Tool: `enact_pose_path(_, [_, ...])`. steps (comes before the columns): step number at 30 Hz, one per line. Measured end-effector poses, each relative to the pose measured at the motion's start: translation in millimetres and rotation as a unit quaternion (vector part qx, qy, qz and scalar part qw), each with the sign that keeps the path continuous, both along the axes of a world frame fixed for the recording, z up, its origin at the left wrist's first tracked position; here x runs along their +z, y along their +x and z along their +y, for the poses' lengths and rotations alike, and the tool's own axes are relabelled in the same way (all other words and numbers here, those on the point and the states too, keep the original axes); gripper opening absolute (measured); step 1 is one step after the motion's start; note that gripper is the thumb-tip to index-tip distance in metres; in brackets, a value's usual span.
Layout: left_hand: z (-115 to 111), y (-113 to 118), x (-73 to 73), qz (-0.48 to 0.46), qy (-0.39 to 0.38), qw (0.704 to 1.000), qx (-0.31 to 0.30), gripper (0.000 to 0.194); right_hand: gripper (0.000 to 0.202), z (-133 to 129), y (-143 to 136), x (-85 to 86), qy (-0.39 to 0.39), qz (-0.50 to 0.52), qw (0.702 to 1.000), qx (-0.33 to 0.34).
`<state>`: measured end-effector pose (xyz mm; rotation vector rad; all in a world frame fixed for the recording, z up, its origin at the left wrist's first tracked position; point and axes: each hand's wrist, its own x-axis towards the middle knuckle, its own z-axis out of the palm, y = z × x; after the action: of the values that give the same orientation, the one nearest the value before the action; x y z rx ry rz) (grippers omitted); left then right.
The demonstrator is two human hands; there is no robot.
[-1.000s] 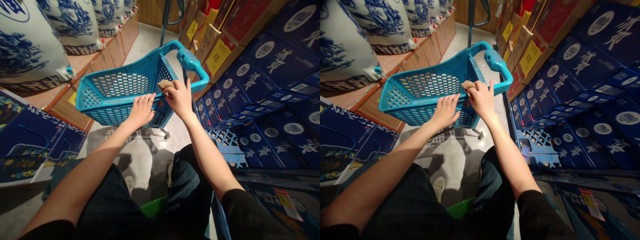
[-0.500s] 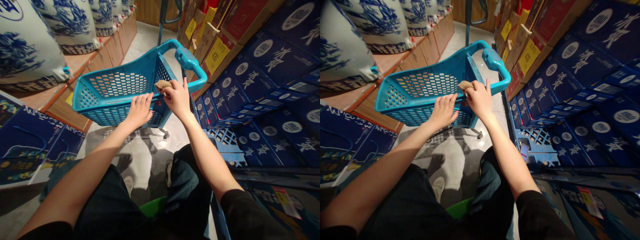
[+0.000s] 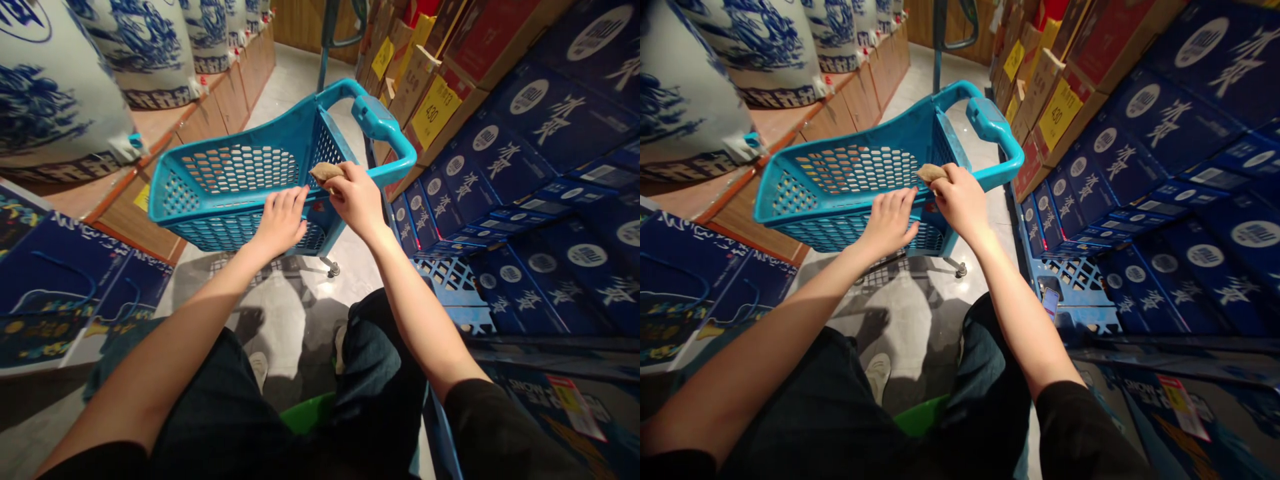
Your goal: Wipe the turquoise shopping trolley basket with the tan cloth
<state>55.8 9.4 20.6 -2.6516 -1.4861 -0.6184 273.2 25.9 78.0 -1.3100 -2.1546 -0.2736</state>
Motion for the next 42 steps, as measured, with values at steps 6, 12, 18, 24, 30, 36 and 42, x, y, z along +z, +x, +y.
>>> enact_pose_path(6, [0.0,-2.4,1.0,-0.001,-0.004,1.000,-0.010,0.075,0.030,11.7,37.4,7.9,0.048,0.055,0.996,-0.057])
enact_pose_path(12, [0.3,-0.8,-1.2,-0.008,0.006,1.000,-0.005,0.074,0.029,-2.3,4.0,4.8,-0.025,-0.015,0.999,-0.015])
enact_pose_path(18, [0.6,-1.7,0.6,-0.005,-0.006,1.000,-0.005,0.076,0.031,5.0,26.6,11.3,0.007,0.017,0.999,-0.035])
enact_pose_path(24, [-0.1,-0.8,0.4,-0.006,-0.006,1.000,-0.004,0.076,0.030,11.8,41.2,8.3,0.039,0.051,0.995,-0.075])
enact_pose_path(30, [0.9,-0.5,-1.2,-0.005,0.002,1.000,-0.001,0.075,0.031,2.2,15.4,6.8,-0.010,0.012,1.000,-0.010])
enact_pose_path(36, [1.0,-1.4,-0.4,-0.002,-0.004,1.000,-0.007,0.075,0.029,16.2,46.7,10.4,0.027,0.075,0.993,-0.085])
enact_pose_path(42, [1.6,-1.1,-2.9,-0.016,0.003,1.000,-0.007,0.076,0.029,1.4,13.3,2.3,0.016,0.019,0.999,-0.030])
